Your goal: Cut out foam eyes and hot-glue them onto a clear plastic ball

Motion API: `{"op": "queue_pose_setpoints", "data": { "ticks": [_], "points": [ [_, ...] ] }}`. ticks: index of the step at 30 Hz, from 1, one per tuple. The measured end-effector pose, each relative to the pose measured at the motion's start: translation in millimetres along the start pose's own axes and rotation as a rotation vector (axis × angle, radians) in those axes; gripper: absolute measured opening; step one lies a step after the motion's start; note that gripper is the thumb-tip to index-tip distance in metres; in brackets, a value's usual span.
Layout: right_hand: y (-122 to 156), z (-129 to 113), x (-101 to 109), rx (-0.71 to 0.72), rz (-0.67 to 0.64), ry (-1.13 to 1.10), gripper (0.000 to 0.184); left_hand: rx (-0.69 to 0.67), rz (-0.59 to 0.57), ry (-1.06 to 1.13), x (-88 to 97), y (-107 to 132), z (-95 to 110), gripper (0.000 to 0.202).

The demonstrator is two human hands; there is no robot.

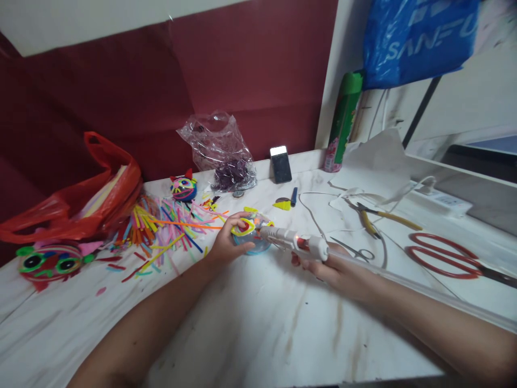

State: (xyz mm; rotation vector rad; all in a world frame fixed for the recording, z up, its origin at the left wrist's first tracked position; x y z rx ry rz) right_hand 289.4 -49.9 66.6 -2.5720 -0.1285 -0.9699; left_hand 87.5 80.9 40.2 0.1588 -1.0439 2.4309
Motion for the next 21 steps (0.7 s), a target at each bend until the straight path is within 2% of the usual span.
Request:
{"op": "queue_pose_setpoints", "data": {
  "ticks": [8,16,21],
  "points": [
    [-0.1,2.8,-2.6,-0.01,-0.052,0.02,0.031,-0.009,0.008,-0.019,1.4,1.0,-3.4,0.043],
    [3.1,7.2,-3.6,-0.038,0.01,-0.024,0.026,0.014,0.005,-0.004,0.9,0.8,-0.8,0.042],
    [3.0,6.4,-2.7,-0.036,0.006,-0.009,0.027,0.001,-0.011,-0.014,-0.6,0.0,2.0,0.041]
  ]
}}
Point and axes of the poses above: each hand's wrist, its own y-axis away from the middle knuckle, its own x-axis out of the back of the hand, z = x × y, the point moved 6 cm from there along -y, towards the middle knuckle, and after that the axes turned 2 degrees about z, right-handed, at the moved point
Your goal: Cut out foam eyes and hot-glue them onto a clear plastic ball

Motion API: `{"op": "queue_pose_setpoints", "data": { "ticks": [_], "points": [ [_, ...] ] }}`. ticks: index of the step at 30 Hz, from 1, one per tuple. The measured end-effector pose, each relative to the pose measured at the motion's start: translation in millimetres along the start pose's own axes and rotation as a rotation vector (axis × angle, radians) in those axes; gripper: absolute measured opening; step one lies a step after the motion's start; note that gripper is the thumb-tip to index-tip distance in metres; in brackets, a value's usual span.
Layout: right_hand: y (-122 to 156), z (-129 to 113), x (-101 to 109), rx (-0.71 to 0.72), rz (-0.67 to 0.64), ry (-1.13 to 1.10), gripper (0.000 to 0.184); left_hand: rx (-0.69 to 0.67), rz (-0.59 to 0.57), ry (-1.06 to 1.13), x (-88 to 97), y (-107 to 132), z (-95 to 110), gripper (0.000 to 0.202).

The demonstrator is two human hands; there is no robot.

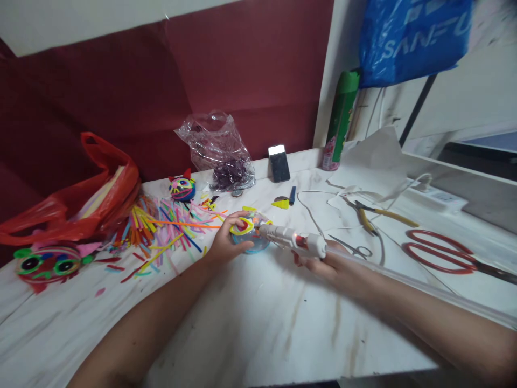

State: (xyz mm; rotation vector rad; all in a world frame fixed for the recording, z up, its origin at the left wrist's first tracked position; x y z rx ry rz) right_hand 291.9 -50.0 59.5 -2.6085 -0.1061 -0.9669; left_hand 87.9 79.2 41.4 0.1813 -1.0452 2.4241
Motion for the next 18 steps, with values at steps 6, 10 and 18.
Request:
{"op": "queue_pose_setpoints", "data": {
  "ticks": [6,10,18],
  "points": [
    [-1.1,-3.0,3.2,0.027,-0.009,-0.003,0.023,-0.016,0.001,-0.012,-0.1,-1.6,2.1,0.041],
    [-0.7,-3.1,2.9,0.017,-0.012,-0.002,0.024,-0.01,0.012,-0.026,0.5,-2.2,3.6,0.041],
    [-0.7,-2.0,0.7,0.005,-0.03,0.007,0.025,0.005,0.023,-0.038,-0.1,-3.1,7.7,0.041]
  ]
}}
Point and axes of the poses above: each hand's wrist, its own y-axis away from the middle knuckle, its own x-axis out of the back of the hand, z = x × y, the point moved 6 cm from there along -y, towards the middle knuckle, and after that the axes turned 2 degrees about z, right-handed, at the moved point
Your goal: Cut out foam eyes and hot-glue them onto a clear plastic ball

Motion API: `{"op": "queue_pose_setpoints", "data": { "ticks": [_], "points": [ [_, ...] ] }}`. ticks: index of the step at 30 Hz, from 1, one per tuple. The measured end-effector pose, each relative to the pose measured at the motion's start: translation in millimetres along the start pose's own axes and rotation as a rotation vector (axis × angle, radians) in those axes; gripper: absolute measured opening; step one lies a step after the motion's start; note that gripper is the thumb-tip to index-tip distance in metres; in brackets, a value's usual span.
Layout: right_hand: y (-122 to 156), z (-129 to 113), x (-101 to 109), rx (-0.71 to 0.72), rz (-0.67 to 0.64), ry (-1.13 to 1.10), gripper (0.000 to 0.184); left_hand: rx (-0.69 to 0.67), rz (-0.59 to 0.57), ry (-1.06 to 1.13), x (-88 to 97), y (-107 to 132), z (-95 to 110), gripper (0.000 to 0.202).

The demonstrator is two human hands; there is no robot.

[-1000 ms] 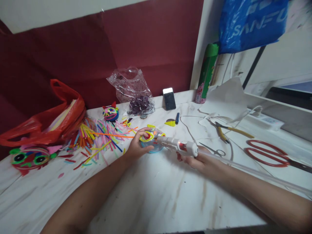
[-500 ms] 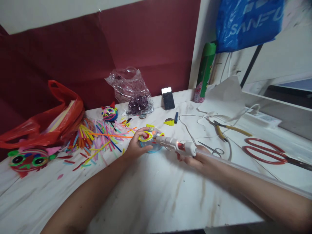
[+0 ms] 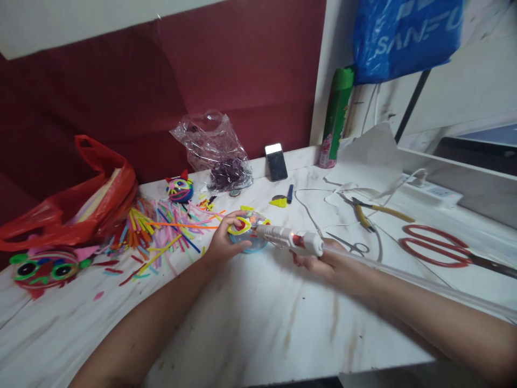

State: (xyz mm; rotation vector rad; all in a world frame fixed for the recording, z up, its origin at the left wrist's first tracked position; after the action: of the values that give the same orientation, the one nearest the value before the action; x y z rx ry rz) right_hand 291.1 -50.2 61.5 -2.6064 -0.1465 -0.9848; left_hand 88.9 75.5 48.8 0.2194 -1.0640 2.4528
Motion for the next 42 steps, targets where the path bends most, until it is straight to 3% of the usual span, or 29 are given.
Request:
{"op": "queue_pose_setpoints", "data": {
  "ticks": [4,18,32,38,42],
  "points": [
    [-0.4,0.1,2.9,-0.001,0.049,-0.033,0.021,-0.008,-0.004,0.003,-0.5,-0.8,1.4,0.04],
    [-0.2,-1.9,3.1,0.038,-0.01,0.033,0.024,-0.003,-0.009,-0.013,-0.4,-0.8,1.5,0.039],
    [-0.4,-2.2,2.9,0.013,0.011,-0.002,0.022,0.013,-0.003,-0.005,-0.2,-0.5,1.4,0.04],
    [-2.5,6.3,0.7,-0.087,0.051,-0.14,0.028,-0.006,-0.012,-0.024,-0.5,-1.0,0.7,0.04],
    [-2.3,21.5,9.5,-0.136,0.178,-0.34,0.032,0.013,-0.011,-0.025,-0.6,0.3,-2.1,0.041]
  ]
}}
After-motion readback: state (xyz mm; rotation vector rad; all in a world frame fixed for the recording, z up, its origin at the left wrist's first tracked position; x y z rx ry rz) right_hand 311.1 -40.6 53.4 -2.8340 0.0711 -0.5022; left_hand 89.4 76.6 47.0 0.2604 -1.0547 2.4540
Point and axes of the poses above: each hand's wrist, its own y-axis away from the middle knuckle, its own x-axis out of the back of the hand, z = x × y, the point moved 6 cm from there along -y, towards the middle knuckle, and after that the axes turned 2 degrees about z, right-handed, at the moved point
